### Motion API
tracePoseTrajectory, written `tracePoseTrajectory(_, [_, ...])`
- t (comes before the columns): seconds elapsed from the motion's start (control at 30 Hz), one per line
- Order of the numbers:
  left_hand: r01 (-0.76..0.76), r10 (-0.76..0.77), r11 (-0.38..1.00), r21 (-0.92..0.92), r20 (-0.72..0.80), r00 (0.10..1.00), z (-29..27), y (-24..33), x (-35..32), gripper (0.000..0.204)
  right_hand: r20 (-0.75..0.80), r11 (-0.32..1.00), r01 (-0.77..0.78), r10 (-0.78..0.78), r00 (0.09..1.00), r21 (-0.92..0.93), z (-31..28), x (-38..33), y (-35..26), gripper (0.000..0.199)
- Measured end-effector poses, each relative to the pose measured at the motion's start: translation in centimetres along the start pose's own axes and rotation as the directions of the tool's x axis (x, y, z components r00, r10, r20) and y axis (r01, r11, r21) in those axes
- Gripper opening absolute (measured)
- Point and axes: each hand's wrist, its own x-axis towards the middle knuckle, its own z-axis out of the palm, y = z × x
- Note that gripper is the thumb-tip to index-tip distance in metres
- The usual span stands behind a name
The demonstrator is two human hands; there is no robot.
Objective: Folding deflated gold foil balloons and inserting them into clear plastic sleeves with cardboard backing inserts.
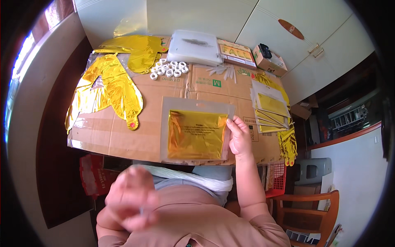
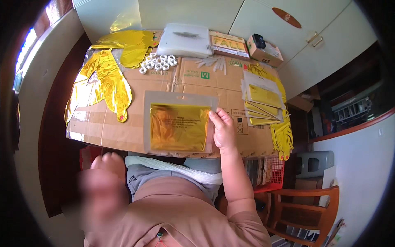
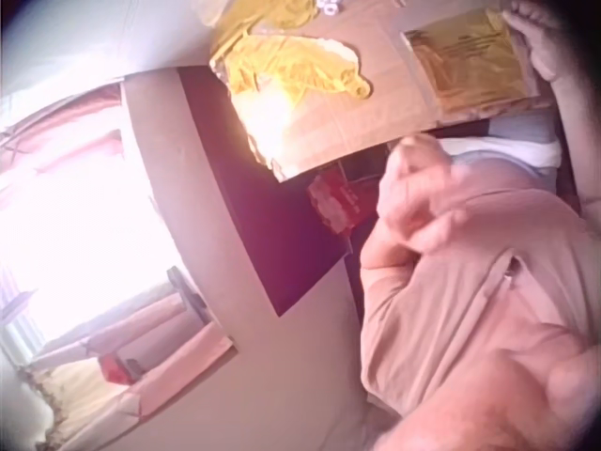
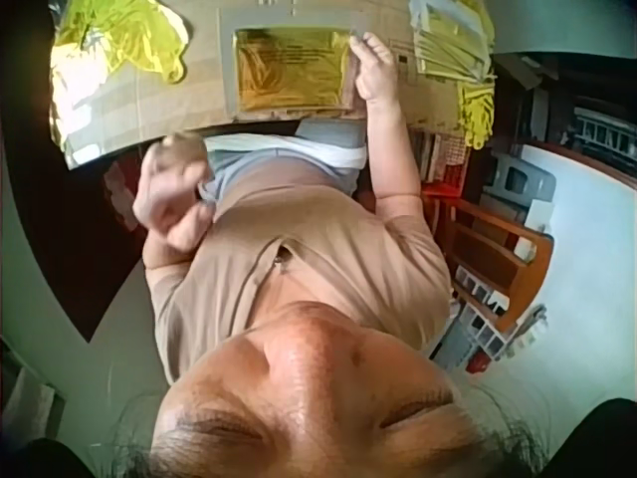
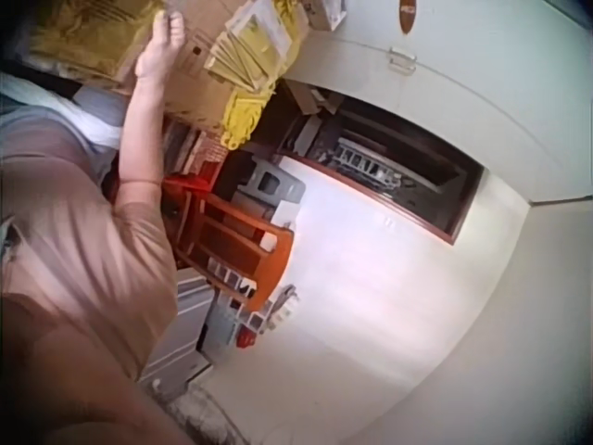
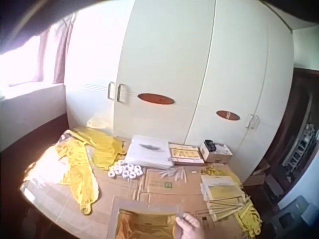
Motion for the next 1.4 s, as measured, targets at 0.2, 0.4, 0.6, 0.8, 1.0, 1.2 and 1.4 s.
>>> tracePoseTrajectory(0.2, [-0.306,0.398,0.855,-0.418,0.153,0.904,1.3,3.7,3.1,0.038,-0.034,0.997,0.022,-0.024,0.999,-0.076,-1.0,-0.3,0.2,0.005])
tracePoseTrajectory(0.4, [-0.289,0.395,0.880,-0.377,0.245,0.885,1.2,3.8,2.4,0.049,-0.063,0.997,-0.014,0.010,0.998,-0.071,-2.0,-0.8,-0.5,0.006])
tracePoseTrajectory(0.6, [-0.302,0.404,0.842,-0.447,0.152,0.902,2.3,3.9,2.8,0.047,0.010,0.980,0.002,0.000,1.000,-0.197,-1.6,-0.8,-1.8,0.024])
tracePoseTrajectory(0.8, [-0.203,0.370,0.833,-0.515,0.245,0.896,2.4,2.7,2.7,0.050,0.061,0.971,0.125,-0.115,0.991,-0.203,-2.2,-4.2,-4.2,0.026])
tracePoseTrajectory(1.0, [-0.171,0.234,0.868,-0.466,0.081,0.969,4.6,2.1,1.1,0.057,-0.590,0.885,0.324,-0.465,0.660,-0.334,-12.4,-11.6,-15.4,0.014])
tracePoseTrajectory(1.2, [-0.200,0.313,0.753,-0.626,0.073,0.947,5.0,-0.1,0.7,0.029,-0.825,0.899,0.210,-0.437,0.360,-0.385,-31.8,-24.5,-23.2,0.013])
tracePoseTrajectory(1.4, [-0.040,0.287,0.793,-0.608,0.315,0.904,6.1,-0.6,1.6,0.045,-0.929,0.754,-0.543,-0.278,0.245,-0.369,-39.1,-28.0,-9.7,0.016])
